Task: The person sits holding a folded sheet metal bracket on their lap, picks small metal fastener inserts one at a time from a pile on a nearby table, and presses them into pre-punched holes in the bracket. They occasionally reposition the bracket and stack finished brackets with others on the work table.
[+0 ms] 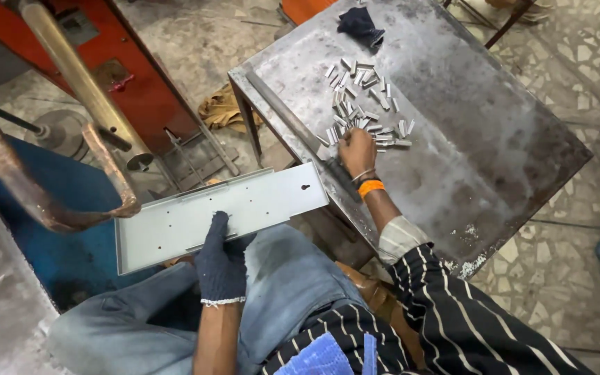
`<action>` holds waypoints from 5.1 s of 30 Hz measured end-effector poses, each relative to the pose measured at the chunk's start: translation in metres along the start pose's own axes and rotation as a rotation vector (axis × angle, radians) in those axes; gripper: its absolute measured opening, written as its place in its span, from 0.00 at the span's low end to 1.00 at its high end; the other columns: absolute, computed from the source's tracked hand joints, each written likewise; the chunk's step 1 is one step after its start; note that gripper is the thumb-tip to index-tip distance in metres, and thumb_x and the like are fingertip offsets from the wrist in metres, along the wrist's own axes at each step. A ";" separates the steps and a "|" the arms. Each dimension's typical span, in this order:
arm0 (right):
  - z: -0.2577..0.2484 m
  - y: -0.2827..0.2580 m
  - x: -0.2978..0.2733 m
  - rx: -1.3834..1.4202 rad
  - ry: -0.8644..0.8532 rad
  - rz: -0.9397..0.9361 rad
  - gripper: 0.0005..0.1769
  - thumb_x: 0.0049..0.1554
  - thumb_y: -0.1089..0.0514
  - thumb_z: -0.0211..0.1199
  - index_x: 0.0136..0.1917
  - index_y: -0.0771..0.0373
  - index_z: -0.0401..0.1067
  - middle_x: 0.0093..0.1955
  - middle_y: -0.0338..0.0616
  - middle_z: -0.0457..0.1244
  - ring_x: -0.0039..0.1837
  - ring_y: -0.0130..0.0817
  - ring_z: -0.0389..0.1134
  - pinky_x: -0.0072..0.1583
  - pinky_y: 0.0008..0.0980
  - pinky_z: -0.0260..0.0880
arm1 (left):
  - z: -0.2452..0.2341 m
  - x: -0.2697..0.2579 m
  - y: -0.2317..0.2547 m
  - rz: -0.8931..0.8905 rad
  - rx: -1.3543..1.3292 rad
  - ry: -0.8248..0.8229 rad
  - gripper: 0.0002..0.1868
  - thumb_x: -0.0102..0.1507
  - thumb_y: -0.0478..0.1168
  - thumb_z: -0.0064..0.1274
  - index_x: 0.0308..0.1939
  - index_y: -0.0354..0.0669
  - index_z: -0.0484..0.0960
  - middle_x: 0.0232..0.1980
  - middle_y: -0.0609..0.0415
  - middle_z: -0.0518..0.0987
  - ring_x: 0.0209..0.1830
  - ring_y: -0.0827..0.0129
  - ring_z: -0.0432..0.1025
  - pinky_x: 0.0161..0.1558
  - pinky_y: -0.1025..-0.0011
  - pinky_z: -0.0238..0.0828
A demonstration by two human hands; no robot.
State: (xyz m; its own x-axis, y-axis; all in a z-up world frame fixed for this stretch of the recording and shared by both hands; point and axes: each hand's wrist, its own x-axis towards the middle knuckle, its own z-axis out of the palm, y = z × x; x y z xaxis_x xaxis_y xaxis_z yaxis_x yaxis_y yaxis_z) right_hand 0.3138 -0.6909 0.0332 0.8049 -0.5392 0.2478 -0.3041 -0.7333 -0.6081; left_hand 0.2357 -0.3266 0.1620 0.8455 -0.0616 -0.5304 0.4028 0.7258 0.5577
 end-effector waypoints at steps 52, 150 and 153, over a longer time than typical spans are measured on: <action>-0.135 -0.311 -0.159 0.170 -0.076 -0.632 0.10 0.62 0.58 0.65 0.54 0.64 0.78 0.36 0.52 0.69 0.35 0.49 0.70 0.39 0.43 0.67 | -0.145 -0.055 0.023 1.252 0.904 0.309 0.16 0.66 0.28 0.54 0.58 0.40 0.80 0.59 0.41 0.81 0.60 0.53 0.77 0.67 0.60 0.72; -0.084 -0.436 -0.295 0.301 -1.307 -0.815 0.08 0.58 0.56 0.63 0.44 0.62 0.79 0.32 0.43 0.70 0.31 0.38 0.72 0.38 0.36 0.69 | -0.566 -0.171 -0.021 0.738 -0.824 0.562 0.20 0.71 0.53 0.56 0.36 0.39 0.75 0.34 0.46 0.76 0.36 0.56 0.72 0.39 0.64 0.76; -0.083 -0.442 -0.294 0.269 -1.311 -0.734 0.08 0.58 0.57 0.63 0.47 0.63 0.79 0.32 0.42 0.70 0.30 0.33 0.70 0.36 0.34 0.68 | -0.558 -0.136 -0.023 0.541 -0.806 0.571 0.13 0.69 0.46 0.54 0.35 0.41 0.74 0.35 0.48 0.76 0.36 0.57 0.72 0.42 0.64 0.77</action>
State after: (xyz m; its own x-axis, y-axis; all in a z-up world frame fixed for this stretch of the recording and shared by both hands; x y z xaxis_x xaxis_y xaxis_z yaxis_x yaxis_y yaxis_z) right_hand 0.1691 -0.2426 0.2913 0.6455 0.7404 -0.1877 0.3335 -0.4943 -0.8027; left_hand -0.0843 0.0476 -0.1343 0.4724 0.5680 -0.6739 -0.4873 0.8054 0.3373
